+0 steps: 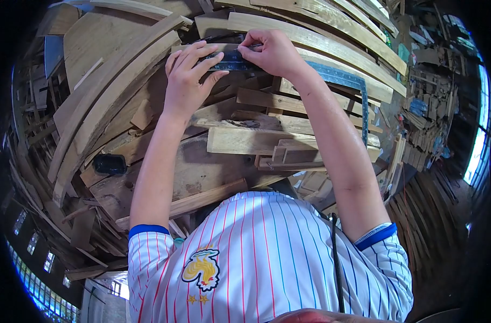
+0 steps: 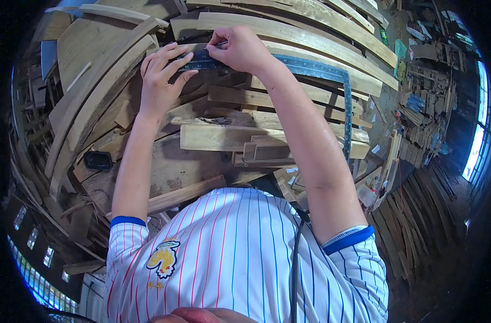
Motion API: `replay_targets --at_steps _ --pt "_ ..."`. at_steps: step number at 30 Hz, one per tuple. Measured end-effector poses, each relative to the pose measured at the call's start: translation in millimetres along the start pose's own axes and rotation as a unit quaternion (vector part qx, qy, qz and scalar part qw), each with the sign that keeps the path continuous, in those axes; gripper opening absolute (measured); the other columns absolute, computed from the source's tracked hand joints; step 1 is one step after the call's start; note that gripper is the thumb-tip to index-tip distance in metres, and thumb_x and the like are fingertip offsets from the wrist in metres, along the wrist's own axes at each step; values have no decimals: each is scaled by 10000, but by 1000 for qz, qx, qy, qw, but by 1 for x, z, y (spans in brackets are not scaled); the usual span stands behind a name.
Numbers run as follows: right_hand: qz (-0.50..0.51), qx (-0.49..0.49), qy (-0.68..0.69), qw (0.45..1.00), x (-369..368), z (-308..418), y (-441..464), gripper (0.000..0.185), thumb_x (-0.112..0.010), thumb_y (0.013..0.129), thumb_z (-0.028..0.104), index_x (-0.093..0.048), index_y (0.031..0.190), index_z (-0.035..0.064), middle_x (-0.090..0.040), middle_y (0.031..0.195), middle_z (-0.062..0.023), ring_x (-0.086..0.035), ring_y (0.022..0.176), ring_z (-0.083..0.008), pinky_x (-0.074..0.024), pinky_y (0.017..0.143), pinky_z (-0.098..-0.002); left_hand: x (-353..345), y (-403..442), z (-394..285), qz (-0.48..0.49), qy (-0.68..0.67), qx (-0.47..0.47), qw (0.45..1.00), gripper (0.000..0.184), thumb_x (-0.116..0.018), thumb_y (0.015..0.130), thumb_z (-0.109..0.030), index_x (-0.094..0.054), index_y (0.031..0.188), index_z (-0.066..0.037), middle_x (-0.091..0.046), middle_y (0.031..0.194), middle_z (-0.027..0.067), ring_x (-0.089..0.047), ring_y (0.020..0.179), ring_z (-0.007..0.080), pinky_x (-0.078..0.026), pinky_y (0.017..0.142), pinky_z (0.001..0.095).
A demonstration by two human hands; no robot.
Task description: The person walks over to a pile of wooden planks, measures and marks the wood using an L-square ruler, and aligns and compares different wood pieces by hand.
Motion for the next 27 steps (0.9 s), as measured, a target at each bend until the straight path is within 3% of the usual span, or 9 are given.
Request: replay_targets --at_steps 9,16,18,25,27 --pt "-52 28 8 998 5 -2 2 202 -777 867 198 -760 961 21 -746 810 -131 -678 694 -177 -561 687 -317 -1 0 -1 -7 4 -7 1000 342 -806 853 -270 -748 1181 -190 -686 1312 -25 -584 1311 202 -370 1110 408" --pt "-30 46 -18 998 6 5 0 188 -774 851 207 -755 929 37 -733 794 -124 -675 687 -203 -550 685 -332 -1 1 1 -12 -2 1 1000 325 -822 832 -309 -764 1137 -216 -687 1298 -61 -570 1312 164 -344 1114 405" --pt "18 37 -46 998 -1 3 0 156 -747 907 131 -721 943 -19 -721 807 -65 -620 748 -92 -537 724 -278 -1 1 1 -9 -2 1 1000 324 -823 831 -308 -764 1135 -213 -687 1296 -59 -572 1309 167 -346 1112 406" --pt "15 46 -29 998 -3 2 0 164 -745 910 135 -718 938 -24 -726 799 -68 -622 752 -86 -534 721 -275 -1 2 -1 -9 -1 -3 1000 320 -819 833 -309 -762 1128 -198 -689 1289 -50 -584 1294 179 -352 1107 411" --pt "-52 35 -32 998 5 1 0 179 -737 925 153 -721 945 -24 -736 817 -72 -627 752 -88 -535 723 -280 -1 1 -2 -2 3 -6 1000 345 -819 832 -288 -753 1157 -193 -686 1305 -40 -584 1304 189 -361 1106 412"
Point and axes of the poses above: each hand's wrist, its own y-axis towards the middle knuckle, its own x-axis out of the back of the hand, z = x × y, the point moved 9 cm from there along y, towards the middle knuckle
